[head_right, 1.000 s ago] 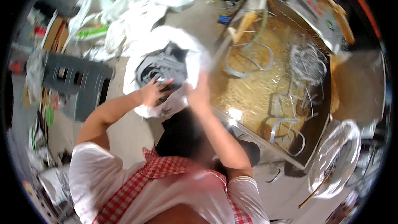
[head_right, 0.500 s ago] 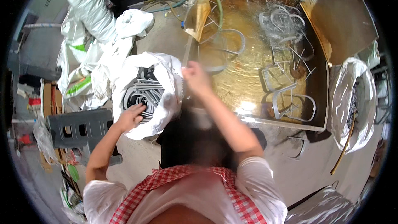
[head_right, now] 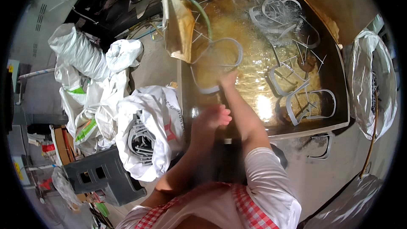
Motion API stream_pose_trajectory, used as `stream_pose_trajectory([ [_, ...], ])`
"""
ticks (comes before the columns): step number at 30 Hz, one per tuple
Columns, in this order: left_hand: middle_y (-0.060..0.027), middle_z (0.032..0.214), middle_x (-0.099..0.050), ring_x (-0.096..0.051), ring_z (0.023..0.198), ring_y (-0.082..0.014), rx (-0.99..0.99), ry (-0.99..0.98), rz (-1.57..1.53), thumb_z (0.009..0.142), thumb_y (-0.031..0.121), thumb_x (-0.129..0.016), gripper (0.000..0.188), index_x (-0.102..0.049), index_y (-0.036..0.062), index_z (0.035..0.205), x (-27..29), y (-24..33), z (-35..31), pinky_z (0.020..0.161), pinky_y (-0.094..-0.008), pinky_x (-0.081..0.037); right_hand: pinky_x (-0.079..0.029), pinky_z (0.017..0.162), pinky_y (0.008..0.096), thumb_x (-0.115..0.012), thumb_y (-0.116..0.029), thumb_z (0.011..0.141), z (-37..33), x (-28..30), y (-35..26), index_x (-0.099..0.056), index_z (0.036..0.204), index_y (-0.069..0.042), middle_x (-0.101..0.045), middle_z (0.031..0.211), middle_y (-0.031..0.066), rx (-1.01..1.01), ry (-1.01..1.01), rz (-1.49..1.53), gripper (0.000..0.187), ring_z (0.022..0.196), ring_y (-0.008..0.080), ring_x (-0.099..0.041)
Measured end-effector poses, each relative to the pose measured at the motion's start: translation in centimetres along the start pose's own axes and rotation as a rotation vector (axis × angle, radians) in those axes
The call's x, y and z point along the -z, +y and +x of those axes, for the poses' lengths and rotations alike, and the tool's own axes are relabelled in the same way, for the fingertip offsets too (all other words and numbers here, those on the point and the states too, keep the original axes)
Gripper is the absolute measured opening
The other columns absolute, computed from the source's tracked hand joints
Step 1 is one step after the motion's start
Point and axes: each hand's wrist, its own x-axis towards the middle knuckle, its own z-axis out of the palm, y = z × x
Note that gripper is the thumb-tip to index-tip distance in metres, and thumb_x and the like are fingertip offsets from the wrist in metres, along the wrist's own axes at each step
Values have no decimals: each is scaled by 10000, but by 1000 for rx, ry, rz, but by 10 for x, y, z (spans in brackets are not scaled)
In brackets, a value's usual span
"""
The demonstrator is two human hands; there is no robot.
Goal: The person rinses plastic industrial parts in a tank of water, stacks them together, and places the stacks into a white bag.
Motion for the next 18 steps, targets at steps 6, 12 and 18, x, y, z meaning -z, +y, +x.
stream_pose_trajectory([
  [6, -106, 936, -619, -589, 774, -132, 98, -60, 22, 868, 95, -514, 245, -536, -48, 1066, 10, -36, 27, 714, -249, -472, -461, 493, 349, -611, -127, 797, 84, -19, 33, -541, 931, -1, -562, 759, 106, -471, -57, 755, 197, 601, 208, -535],
  [12, -66, 893, -611, -579, 791, -148, -49, 35, 212, 862, 79, -528, 197, -574, -13, 1029, 30, -68, 57, 718, -256, -466, -471, 572, 285, -637, -117, 774, 44, 11, -6, -473, 950, -27, -522, 765, 54, 88, -89, 518, 257, 656, 158, -525],
  [18, -88, 985, -574, -561, 796, -147, -290, 260, -165, 854, 197, -582, 401, -451, -13, 1170, 17, -56, 93, 714, -251, -458, -451, 672, 272, -695, -105, 728, -91, 123, -59, -440, 1009, -27, -548, 822, 73, 326, -419, 99, 387, 769, 134, -524],
])
